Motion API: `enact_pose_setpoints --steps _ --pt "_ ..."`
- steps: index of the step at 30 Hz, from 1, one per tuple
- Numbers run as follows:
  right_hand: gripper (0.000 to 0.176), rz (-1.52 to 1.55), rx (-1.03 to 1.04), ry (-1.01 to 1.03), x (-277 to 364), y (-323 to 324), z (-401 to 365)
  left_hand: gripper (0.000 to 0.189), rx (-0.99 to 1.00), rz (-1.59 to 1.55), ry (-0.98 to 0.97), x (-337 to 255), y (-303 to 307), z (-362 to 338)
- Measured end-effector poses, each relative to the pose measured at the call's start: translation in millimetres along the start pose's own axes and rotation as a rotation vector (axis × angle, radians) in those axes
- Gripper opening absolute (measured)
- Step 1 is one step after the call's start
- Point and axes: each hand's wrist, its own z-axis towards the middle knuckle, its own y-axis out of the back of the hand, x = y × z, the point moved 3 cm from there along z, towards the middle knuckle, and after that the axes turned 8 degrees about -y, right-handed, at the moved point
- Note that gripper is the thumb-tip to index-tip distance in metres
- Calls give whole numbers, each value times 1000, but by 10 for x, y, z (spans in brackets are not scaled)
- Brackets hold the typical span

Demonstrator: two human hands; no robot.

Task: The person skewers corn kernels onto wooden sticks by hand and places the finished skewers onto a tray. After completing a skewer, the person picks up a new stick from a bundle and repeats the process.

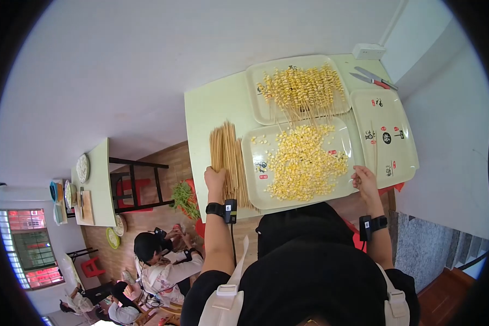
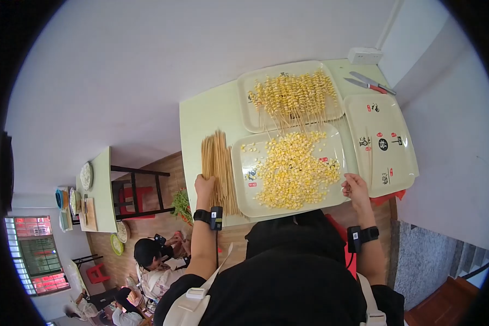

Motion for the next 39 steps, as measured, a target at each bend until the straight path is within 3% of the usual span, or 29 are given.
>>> enact_pose_setpoints --steps 4,17,19,22,25,28,32,35,36,38,39 --pt "20 -17 17 -11 -19 -127 -34 31 -43 -60 -10 9 44 -76" --pt "18 -91 53 -24 6 -493 -39 20 -64 -442 32 650 26 -75" --pt "19 -103 67 -25 -13 -527 -40 14 -48 -677 135 631 93 -118" --pt "19 -124 68 -20 -47 -567 -24 12 -5 -675 173 700 110 -129" --pt "19 -157 63 -37 -65 -605 -12 10 13 -792 93 826 55 -90" --pt "19 -188 33 -58 -63 -707 -40 13 -73 -1001 177 336 338 -191" --pt "23 -240 183 -7 -59 -961 -3 17 221 -952 -61 -543 304 -253" --pt "26 -255 322 17 84 -1263 -18 21 445 -732 -34 -1312 -178 -488" --pt "27 -230 345 43 146 -1339 -9 23 501 -683 -152 -1568 -354 -578" --pt "29 -153 280 62 294 -1417 25 26 586 -622 -350 -2069 -640 -794" --pt "31 -83 230 65 358 -1368 49 32 702 -569 -357 -2275 -758 -900"
